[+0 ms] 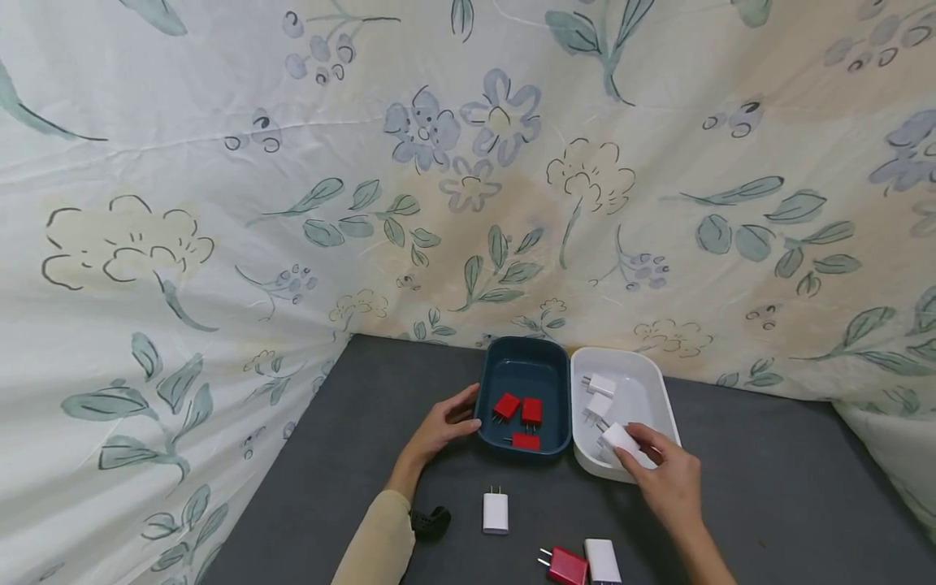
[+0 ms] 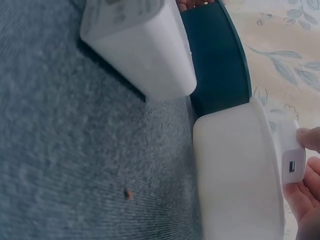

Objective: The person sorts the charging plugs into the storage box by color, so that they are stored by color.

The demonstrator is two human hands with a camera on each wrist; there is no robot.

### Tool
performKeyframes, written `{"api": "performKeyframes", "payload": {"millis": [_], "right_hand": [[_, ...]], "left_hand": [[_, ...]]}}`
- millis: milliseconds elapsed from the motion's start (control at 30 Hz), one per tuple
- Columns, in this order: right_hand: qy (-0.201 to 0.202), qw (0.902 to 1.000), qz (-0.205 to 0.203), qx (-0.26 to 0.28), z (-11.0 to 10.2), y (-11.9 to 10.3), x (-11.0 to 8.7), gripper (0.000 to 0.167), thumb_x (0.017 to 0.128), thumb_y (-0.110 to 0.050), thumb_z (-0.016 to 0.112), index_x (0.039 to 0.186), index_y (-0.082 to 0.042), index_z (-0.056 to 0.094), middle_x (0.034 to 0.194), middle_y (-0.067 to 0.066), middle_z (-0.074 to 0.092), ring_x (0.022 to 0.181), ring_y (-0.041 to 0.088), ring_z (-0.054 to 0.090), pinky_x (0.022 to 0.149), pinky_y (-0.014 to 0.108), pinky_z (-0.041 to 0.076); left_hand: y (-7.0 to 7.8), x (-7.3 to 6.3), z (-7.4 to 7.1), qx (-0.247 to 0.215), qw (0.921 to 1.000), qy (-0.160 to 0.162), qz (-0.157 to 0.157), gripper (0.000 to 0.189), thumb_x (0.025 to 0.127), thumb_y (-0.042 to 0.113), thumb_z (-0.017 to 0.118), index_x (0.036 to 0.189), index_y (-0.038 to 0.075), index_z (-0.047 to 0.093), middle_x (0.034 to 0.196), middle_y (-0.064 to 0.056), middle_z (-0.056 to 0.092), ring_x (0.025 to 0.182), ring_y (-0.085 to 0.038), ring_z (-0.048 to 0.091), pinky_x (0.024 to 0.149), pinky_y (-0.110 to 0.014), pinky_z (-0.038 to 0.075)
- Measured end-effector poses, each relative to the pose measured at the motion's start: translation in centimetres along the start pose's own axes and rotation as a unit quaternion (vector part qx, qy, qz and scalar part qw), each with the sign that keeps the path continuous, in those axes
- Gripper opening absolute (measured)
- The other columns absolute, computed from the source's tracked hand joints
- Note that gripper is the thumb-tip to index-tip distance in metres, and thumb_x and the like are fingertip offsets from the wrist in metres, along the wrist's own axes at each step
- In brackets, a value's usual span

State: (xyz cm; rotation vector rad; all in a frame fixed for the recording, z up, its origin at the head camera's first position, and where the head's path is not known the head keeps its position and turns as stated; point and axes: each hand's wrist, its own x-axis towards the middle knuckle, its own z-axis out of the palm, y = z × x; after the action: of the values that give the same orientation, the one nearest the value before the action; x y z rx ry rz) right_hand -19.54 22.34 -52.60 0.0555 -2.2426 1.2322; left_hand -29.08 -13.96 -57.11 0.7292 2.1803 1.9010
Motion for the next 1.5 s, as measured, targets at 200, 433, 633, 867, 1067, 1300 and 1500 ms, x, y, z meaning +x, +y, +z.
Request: {"api": "performKeyframes", "payload": {"millis": [200,433,633,867,1067,1300,1500], "right_hand": [[0.019,0.9998,0.004,-0.002,0.0,0.6,-0.1,0.042,0.061,0.008,0.086,0.1,0.004,0.073,0.098,0.019,0.074,0.083,-0.026,0.054,0.073,0.001,0.048],[0.03,0.9975,0.015,-0.063,-0.3,0.9,0.7,0.042,0.062,0.001,0.088,0.101,0.0,0.074,0.1,0.016,0.075,0.081,-0.029,0.048,0.072,-0.005,0.042],[0.043,0.9954,0.0,-0.086,-0.4,1.2,1.1,0.041,0.061,0.0,0.089,0.1,0.0,0.075,0.098,0.016,0.075,0.081,-0.031,0.045,0.071,-0.007,0.039],[0.045,0.9938,0.014,-0.101,-0.6,1.2,1.8,0.04,0.063,-0.002,0.088,0.101,-0.001,0.074,0.098,0.015,0.075,0.079,-0.009,0.063,0.07,-0.008,0.037],[0.047,0.9922,0.027,-0.112,-0.9,1.3,2.4,0.04,0.065,-0.003,0.088,0.103,-0.002,0.074,0.099,0.015,0.075,0.079,-0.007,0.064,0.07,-0.007,0.037],[0.062,0.9914,0.032,-0.111,-0.9,1.7,2.7,0.04,0.066,-0.004,0.087,0.104,-0.001,0.074,0.103,0.016,0.074,0.079,-0.012,0.062,0.072,-0.008,0.035],[0.063,0.9893,0.058,-0.118,-1.0,1.6,3.1,0.04,0.07,-0.006,0.086,0.108,-0.002,0.073,0.108,0.015,0.074,0.086,0.018,0.073,0.072,-0.009,0.033]], "left_hand": [[-0.5,0.0,0.0,0.008,0.9999,0.015,-0.003,0.065,0.092,0.015,0.066,0.15,0.012,0.038,0.152,-0.014,0.042,0.141,-0.031,0.04,0.116,-0.053,0.032],[0.5,-0.2,0.1,-0.002,1.0,0.003,-0.001,0.066,0.093,0.015,0.065,0.151,0.007,0.035,0.153,-0.018,0.039,0.142,-0.034,0.038,0.116,-0.055,0.03],[0.6,-0.2,0.1,-0.006,0.9999,0.005,-0.01,0.066,0.092,0.012,0.066,0.151,0.006,0.035,0.154,-0.019,0.039,0.142,-0.035,0.037,0.117,-0.055,0.029],[2.7,-0.5,0.1,-0.012,0.9998,-0.008,-0.012,0.069,0.092,0.012,0.066,0.151,0.0,0.031,0.152,-0.026,0.038,0.141,-0.041,0.036,0.116,-0.058,0.029],[2.6,-0.5,0.1,-0.013,0.9997,-0.008,-0.02,0.07,0.091,0.014,0.067,0.151,0.003,0.032,0.153,-0.022,0.039,0.142,-0.036,0.037,0.117,-0.054,0.03],[2.7,-0.4,0.2,-0.012,0.9996,-0.008,-0.024,0.069,0.092,0.013,0.066,0.151,0.004,0.032,0.153,-0.021,0.038,0.143,-0.035,0.037,0.117,-0.054,0.029],[2.8,-0.4,0.1,-0.009,0.9995,-0.008,-0.03,0.068,0.092,0.012,0.066,0.151,0.005,0.032,0.153,-0.021,0.038,0.143,-0.035,0.037,0.117,-0.054,0.029]]}}
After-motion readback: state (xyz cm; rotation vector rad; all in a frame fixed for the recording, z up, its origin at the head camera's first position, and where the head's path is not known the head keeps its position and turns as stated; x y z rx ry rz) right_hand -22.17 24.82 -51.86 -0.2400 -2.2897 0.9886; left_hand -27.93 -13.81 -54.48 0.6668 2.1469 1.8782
